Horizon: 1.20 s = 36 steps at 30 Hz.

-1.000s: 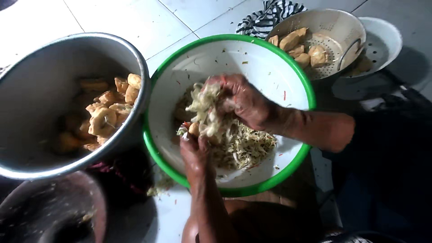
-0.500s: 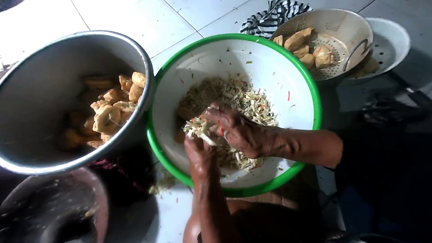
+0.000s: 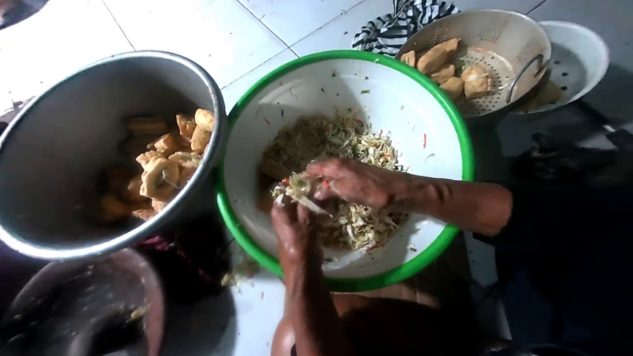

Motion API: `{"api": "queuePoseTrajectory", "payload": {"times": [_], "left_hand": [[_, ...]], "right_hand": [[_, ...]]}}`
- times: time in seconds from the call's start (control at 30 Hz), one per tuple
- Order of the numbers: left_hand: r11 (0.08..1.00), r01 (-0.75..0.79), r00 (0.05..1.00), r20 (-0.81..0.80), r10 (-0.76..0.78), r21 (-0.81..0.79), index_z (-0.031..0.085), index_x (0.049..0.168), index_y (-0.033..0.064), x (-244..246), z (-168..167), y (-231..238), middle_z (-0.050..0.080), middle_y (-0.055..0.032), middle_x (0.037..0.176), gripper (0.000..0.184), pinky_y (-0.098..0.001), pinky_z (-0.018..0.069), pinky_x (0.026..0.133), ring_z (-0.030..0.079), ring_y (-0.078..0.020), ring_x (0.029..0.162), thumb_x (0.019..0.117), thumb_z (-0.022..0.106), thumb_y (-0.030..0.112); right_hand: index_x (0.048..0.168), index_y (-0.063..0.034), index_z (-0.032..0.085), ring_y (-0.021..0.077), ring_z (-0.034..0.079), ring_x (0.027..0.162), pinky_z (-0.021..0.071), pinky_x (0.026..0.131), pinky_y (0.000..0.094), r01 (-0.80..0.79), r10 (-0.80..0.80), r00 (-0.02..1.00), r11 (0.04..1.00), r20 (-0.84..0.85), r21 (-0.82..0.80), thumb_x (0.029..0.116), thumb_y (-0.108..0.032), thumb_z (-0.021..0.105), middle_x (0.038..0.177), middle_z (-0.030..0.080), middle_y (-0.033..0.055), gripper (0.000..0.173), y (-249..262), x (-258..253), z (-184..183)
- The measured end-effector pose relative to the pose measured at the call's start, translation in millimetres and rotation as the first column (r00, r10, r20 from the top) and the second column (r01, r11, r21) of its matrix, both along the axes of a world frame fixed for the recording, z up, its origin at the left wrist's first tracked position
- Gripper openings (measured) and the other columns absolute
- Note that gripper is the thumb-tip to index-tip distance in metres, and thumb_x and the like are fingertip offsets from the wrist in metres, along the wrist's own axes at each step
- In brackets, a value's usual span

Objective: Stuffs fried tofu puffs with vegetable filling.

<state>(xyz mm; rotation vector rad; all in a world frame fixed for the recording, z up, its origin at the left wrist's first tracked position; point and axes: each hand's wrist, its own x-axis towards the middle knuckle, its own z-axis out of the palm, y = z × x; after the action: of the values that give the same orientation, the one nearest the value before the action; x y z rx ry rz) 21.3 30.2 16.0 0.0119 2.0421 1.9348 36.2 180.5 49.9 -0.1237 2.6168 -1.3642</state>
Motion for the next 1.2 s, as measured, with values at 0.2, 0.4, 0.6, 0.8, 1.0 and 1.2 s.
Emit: {"api": "queuePoseTrajectory", "payload": {"times": [0.2,0.4,0.6,0.8,1.0,1.2], "left_hand": [[0.989,-0.043,0.999,0.027,0.039,0.142,0.052,0.107,0.0071,1.6,1.6,2.0,0.06,0.0071,0.075,0.015,-0.0173,0.0534,0.058,0.06,0.001,0.063,0.1006,0.046,-0.005],[0.999,0.029,0.999,-0.028,-0.028,0.022,0.056,0.106,0.0023,-0.9,-3.1,-0.1,0.059,0.0022,0.077,0.015,-0.0204,0.054,0.06,0.061,-0.0029,0.065,0.095,0.051,-0.007],[0.996,-0.016,1.0,0.005,0.016,0.092,0.055,0.109,0.0049,-0.1,-3.8,0.5,0.062,0.0035,0.079,0.013,-0.0208,0.0562,0.062,0.063,-0.0025,0.068,0.0996,0.051,-0.003],[0.998,-0.011,0.999,-0.036,0.013,0.064,0.055,0.111,0.0019,0.8,-6.6,0.6,0.062,0.0021,0.082,0.019,-0.0214,0.0563,0.065,0.063,-0.0023,0.07,0.0945,0.054,-0.006],[0.992,-0.009,0.999,-0.034,0.013,0.125,0.052,0.12,0.0005,4.2,-1.4,1.1,0.06,0.0027,0.086,0.025,-0.0197,0.0554,0.064,0.062,-0.0012,0.071,0.0968,0.046,-0.007],[0.98,-0.046,0.999,0.012,0.044,0.194,0.053,0.112,0.0064,0.4,2.3,4.3,0.062,0.0051,0.08,0.02,-0.0188,0.0554,0.06,0.063,-0.0011,0.066,0.0995,0.042,-0.005]], "right_hand": [[0.139,0.0053,0.053,0.0306,0.069,0.088,0.0572,0.078,0.0447,0.003,0.042,0.989,0.954,-0.145,0.299,0.0961,-0.007,0.062,0.1,0.068,0.019,0.046,-10.4,19.8,-2.1],[0.137,0.0021,0.054,0.0331,0.068,0.087,0.0531,0.075,0.0491,-0.003,-0.004,1.0,0.913,0.014,0.409,0.0997,-0.009,0.057,0.095,0.068,0.0175,0.039,-16.3,8.7,3.2],[0.122,0.0013,0.061,0.0128,0.058,0.076,0.0479,0.065,0.0291,0.011,0.001,0.994,0.995,0.107,-0.104,0.1058,-0.013,0.051,0.096,0.063,0.011,0.024,8.3,0.4,8.1],[0.109,0.0046,0.065,0.0267,0.064,0.087,0.0519,0.079,0.0434,0.056,-0.055,0.998,0.998,-0.012,0.039,0.1062,-0.011,0.049,0.094,0.065,0.018,0.022,-8.6,-4.8,-5.0],[0.132,0.0021,0.054,0.0372,0.068,0.095,0.0538,0.078,0.0522,-0.089,0.074,0.996,0.89,0.05,0.448,0.0996,-0.013,0.061,0.103,0.066,0.0207,0.036,-16.8,-0.2,12.3],[0.127,0.0052,0.059,0.0332,0.068,0.097,0.0544,0.085,0.0482,-0.063,0.062,0.998,0.969,0.012,0.237,0.1012,-0.005,0.057,0.105,0.068,0.0215,0.028,-10.6,-7.2,10.2]]}}
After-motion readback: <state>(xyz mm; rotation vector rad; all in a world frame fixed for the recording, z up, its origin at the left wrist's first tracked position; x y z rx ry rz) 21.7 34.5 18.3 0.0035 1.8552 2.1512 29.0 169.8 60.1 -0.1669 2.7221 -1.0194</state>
